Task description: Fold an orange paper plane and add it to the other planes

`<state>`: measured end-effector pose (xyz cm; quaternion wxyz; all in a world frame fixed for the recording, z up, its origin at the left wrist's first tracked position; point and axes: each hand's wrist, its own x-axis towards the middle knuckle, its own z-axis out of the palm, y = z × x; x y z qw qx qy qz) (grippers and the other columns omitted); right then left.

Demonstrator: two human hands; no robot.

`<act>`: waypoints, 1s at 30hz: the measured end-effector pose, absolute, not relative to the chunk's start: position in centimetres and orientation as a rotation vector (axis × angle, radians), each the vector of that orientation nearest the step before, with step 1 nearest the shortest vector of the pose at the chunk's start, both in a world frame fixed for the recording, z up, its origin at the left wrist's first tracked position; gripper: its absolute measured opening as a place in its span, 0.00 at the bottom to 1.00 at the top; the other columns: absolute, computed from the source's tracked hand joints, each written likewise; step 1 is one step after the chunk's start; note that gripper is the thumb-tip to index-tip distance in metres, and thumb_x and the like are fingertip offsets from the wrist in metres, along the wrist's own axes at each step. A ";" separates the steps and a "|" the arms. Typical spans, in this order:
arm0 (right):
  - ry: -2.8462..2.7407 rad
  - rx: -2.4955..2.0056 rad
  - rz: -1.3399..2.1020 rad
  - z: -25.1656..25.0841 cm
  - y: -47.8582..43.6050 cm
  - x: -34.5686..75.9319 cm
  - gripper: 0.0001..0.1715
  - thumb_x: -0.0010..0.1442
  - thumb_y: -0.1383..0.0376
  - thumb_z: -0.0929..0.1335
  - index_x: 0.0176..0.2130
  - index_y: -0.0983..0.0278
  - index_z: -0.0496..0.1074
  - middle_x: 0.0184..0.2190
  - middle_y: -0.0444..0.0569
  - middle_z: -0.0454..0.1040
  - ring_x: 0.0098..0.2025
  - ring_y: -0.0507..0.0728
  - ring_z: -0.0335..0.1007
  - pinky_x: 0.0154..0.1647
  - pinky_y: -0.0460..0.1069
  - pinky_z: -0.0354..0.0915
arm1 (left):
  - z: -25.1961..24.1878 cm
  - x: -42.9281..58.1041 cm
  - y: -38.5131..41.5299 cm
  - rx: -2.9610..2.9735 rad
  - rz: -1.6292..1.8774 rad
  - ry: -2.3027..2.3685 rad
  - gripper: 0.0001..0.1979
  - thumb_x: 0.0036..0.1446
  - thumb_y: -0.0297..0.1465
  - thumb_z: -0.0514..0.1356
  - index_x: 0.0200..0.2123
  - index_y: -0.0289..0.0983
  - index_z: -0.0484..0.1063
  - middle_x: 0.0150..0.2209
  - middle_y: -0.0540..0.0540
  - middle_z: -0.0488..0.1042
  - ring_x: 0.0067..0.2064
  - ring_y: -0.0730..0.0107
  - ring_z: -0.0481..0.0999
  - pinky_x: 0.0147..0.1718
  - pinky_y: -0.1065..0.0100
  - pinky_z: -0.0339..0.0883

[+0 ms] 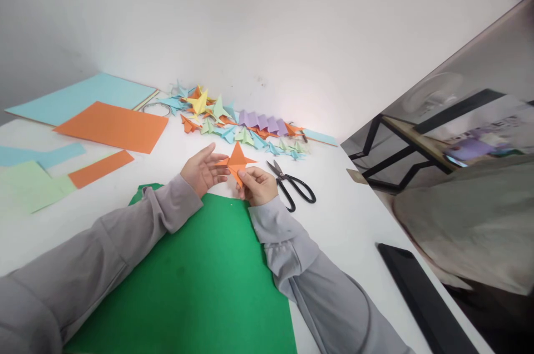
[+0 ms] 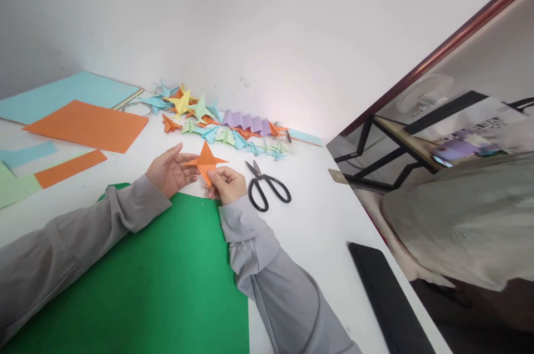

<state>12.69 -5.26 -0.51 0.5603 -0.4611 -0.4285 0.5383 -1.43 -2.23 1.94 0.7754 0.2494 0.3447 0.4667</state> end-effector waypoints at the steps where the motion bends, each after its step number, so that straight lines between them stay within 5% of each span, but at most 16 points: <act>1: -0.975 -1.095 1.275 -0.5 -5.2 12.7 0.18 0.41 0.55 0.74 0.23 0.65 0.68 0.12 0.39 0.70 0.10 0.45 0.60 0.09 0.39 0.55 | 1.9 -1.4 -2.3 0.551 1.012 0.743 0.14 0.42 0.37 0.64 0.24 0.29 0.73 0.21 0.43 0.73 0.23 0.69 0.74 0.21 0.71 0.67; 5: -1.001 -1.074 1.285 -0.5 -5.2 12.6 0.19 0.40 0.55 0.74 0.23 0.66 0.68 0.13 0.39 0.71 0.10 0.45 0.60 0.09 0.39 0.55 | 1.4 -0.8 -2.8 0.728 1.098 0.760 0.14 0.29 0.24 0.70 0.25 0.29 0.73 0.20 0.46 0.73 0.21 0.74 0.71 0.20 0.73 0.64; 16: -1.197 -1.048 1.316 -0.5 -5.6 12.2 0.18 0.42 0.56 0.74 0.23 0.66 0.69 0.15 0.41 0.72 0.12 0.46 0.63 0.12 0.41 0.60 | 0.8 -0.5 -2.8 0.803 1.200 0.821 0.12 0.30 0.27 0.69 0.14 0.30 0.68 0.11 0.50 0.67 0.15 0.78 0.65 0.16 0.74 0.59; 30: -1.248 -1.113 1.295 -0.5 -6.1 12.1 0.18 0.43 0.56 0.73 0.18 0.66 0.66 0.11 0.41 0.70 0.10 0.46 0.61 0.10 0.40 0.57 | 0.7 -0.5 -2.6 0.811 1.228 0.791 0.16 0.26 0.28 0.72 0.22 0.29 0.72 0.20 0.47 0.74 0.19 0.76 0.70 0.18 0.73 0.63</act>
